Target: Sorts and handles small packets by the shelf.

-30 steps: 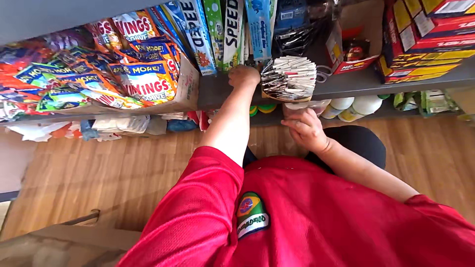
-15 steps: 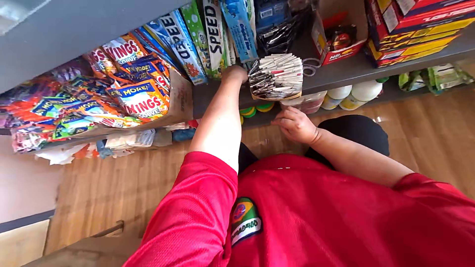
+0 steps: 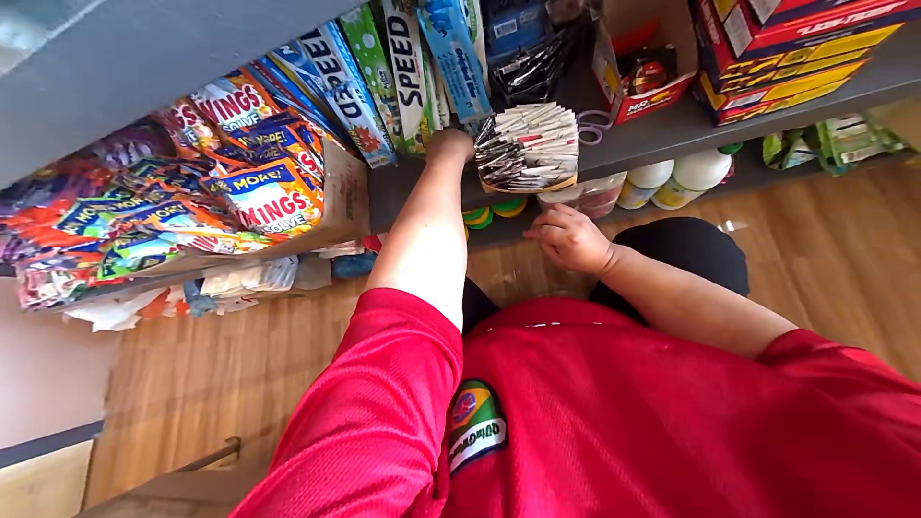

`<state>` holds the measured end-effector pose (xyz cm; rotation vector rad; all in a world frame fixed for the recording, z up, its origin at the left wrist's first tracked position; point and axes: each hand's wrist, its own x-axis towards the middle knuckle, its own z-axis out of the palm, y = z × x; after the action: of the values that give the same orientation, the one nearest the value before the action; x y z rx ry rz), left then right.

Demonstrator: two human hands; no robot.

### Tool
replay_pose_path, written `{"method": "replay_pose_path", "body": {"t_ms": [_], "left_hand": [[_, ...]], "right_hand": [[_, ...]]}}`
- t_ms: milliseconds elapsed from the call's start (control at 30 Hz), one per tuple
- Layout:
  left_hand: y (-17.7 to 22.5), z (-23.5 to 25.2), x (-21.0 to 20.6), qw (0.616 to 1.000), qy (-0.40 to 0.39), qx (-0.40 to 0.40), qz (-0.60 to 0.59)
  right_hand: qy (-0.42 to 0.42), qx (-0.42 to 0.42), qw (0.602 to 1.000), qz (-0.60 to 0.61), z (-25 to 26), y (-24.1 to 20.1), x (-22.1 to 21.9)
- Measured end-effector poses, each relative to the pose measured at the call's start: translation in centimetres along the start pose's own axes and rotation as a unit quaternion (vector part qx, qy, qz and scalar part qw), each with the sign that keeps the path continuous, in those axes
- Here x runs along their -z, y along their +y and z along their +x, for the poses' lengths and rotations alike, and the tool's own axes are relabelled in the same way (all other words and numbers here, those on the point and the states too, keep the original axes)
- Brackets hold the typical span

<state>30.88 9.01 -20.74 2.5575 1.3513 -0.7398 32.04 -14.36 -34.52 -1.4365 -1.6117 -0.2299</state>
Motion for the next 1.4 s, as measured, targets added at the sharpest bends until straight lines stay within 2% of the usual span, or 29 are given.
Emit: {"method": "replay_pose_path", "body": {"t_ms": [233,367,567,700,800,933,1033,1133,1267,1333,1400], "left_hand": [[-0.1,-0.4,-0.2,0.985,0.038,0.039,-0.166],[-0.4,-0.1,-1.0,0.960,0.077,0.047,-0.267],[-2.0,0.5,-2.0,0.916,0.084,0.061,-0.387],[-4.8,0.1,-2.7,0.862,0.073,0.067,-0.498],[-7.4,-1.0,-3.6,0.803,0.081,0.052,-0.588],[-9.6,-4.7,-5.1,0.699,0.081,-0.001,-0.711],[-10.6,-6.4,-6.4,0.668,0.070,-0.015,-0.740],[-10.5,-7.5,-7.0,0.659,0.070,-0.009,-0.749],[-8.9,-10.3,-7.6,0.700,0.031,-0.076,-0.710],[-8.0,-11.8,-7.9,0.718,0.002,-0.134,-0.683],[-7.1,-13.1,-7.9,0.715,-0.016,-0.177,-0.676]], "right_hand": [[-0.020,-0.010,1.000,0.000,0.1,0.4,-0.2],[-0.036,-0.023,0.999,0.011,0.2,0.3,-0.2],[-0.036,-0.031,0.999,0.012,0.0,0.5,-0.2],[-0.041,-0.050,0.998,0.016,-0.2,0.6,0.0],[-0.040,-0.077,0.996,0.026,-0.2,0.5,-0.2],[-0.047,-0.191,0.977,0.085,0.5,-0.9,-0.3],[-0.067,-0.293,0.940,0.161,2.2,-2.6,0.1],[-0.103,-0.398,0.872,0.267,4.6,-4.1,0.8],[-0.091,-0.467,0.798,0.370,7.0,-5.8,1.4],[-0.064,-0.466,0.793,0.387,7.6,-6.5,1.4],[-0.013,-0.453,0.808,0.377,7.9,-6.9,1.3]]}}
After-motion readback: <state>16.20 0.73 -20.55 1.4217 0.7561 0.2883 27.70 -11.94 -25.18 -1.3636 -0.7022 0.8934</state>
